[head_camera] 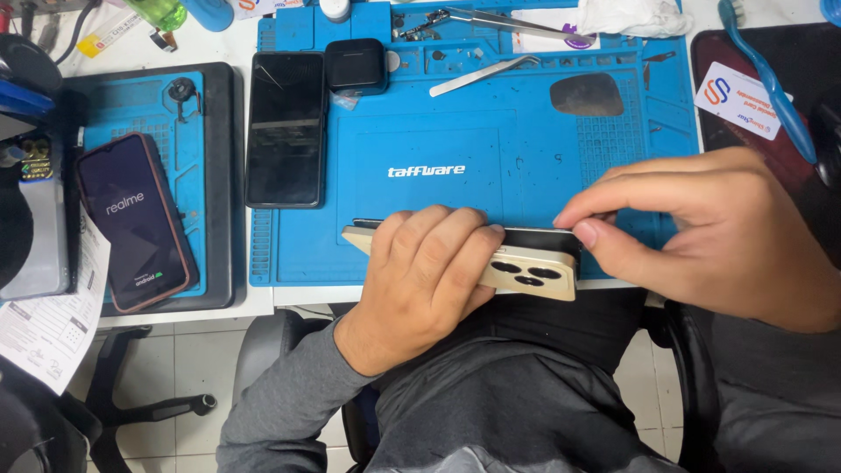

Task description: The person pries open the back cover of a smartphone on a blue repair mat, working around the edges with their fingers, then lifts the cover off and separates the back panel from the phone body, exposing the battery and internal components with orange adhesive.

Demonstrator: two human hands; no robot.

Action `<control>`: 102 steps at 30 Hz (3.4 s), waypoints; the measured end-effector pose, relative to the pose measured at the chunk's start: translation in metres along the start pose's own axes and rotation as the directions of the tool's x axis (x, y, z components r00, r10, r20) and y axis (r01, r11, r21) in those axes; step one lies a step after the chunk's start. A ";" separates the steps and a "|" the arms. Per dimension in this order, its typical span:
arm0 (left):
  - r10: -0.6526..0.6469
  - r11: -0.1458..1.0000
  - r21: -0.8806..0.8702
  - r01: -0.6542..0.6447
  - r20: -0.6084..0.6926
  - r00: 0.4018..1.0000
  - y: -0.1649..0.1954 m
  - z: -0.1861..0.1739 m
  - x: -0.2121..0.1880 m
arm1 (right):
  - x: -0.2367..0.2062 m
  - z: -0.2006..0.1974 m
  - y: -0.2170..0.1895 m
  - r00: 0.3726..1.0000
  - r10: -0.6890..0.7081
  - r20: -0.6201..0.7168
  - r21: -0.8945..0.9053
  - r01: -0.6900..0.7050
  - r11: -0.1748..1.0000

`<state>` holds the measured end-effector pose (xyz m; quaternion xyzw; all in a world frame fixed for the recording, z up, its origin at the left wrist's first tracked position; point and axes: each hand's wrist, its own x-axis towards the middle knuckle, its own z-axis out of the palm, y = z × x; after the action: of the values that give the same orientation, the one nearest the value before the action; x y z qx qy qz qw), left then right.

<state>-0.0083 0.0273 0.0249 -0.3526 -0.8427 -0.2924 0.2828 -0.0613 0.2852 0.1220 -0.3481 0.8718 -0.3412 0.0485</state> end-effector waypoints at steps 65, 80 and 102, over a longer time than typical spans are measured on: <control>-0.067 0.994 -0.089 0.069 0.033 0.997 0.001 -0.003 0.003 | -0.002 0.000 -0.005 0.997 0.063 -0.041 -0.018 -0.064 0.998; -0.032 0.999 0.036 0.030 0.039 0.999 0.001 -0.002 0.002 | 0.006 0.008 -0.013 0.995 0.057 -0.075 -0.112 -0.066 0.992; -0.053 0.998 -0.016 0.054 0.033 0.998 0.001 0.000 0.003 | 0.002 0.007 -0.010 0.994 0.096 -0.049 -0.063 -0.099 0.993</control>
<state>-0.0095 0.0289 0.0272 -0.3370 -0.8538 -0.3012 0.2582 -0.0545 0.2746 0.1231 -0.2988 0.8992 -0.3178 0.0337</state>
